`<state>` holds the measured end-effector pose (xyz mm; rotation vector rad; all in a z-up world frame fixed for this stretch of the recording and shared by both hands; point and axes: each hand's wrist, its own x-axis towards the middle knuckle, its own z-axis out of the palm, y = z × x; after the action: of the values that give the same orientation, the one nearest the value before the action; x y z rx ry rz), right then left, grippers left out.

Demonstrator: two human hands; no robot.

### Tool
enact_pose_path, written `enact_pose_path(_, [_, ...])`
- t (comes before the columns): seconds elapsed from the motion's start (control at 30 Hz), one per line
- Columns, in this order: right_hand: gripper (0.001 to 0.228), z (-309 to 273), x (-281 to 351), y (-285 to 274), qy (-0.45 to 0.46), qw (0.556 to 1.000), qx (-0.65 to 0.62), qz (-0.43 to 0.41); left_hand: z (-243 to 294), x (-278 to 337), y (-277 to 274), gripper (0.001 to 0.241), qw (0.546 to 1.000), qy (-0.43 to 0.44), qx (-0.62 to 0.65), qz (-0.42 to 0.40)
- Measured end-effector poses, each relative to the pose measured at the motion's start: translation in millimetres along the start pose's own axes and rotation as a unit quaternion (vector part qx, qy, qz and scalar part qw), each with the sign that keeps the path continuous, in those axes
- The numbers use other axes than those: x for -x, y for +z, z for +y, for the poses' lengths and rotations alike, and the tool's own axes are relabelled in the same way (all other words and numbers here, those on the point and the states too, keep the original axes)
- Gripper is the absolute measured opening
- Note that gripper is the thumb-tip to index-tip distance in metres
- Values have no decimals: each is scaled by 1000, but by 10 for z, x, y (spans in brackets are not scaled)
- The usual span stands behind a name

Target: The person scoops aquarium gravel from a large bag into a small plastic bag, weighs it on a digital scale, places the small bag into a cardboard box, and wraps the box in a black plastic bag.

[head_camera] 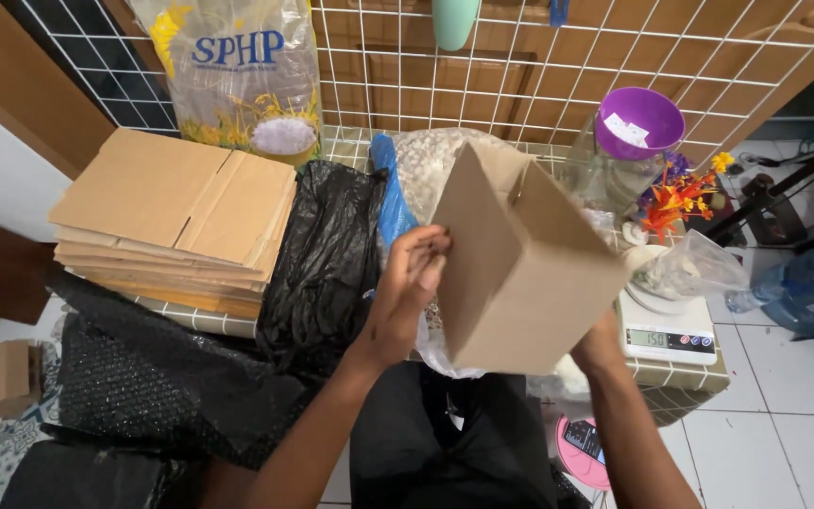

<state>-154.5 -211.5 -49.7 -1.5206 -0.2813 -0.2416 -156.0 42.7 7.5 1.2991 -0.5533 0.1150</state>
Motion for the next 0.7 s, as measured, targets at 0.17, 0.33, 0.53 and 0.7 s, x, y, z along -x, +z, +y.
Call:
enact_pose_path(0.17, [57,262,-109,33,-3,1000,-26,14,-235,1,-110,58,996,-71,-36,32])
enact_pose_path(0.33, [67,71,-169,222,127,992,-5,-20,-503,-6,-115,74,986,-106,-71,104])
enact_pose_path(0.53, [55,268,-275,146,118,993,2,-17,-643,0,-43,62,987,-83,-53,129])
enact_pose_path(0.7, [50,407,-268,-15,159,986,-16,46,-737,154,-195,62,979,-91,0,182])
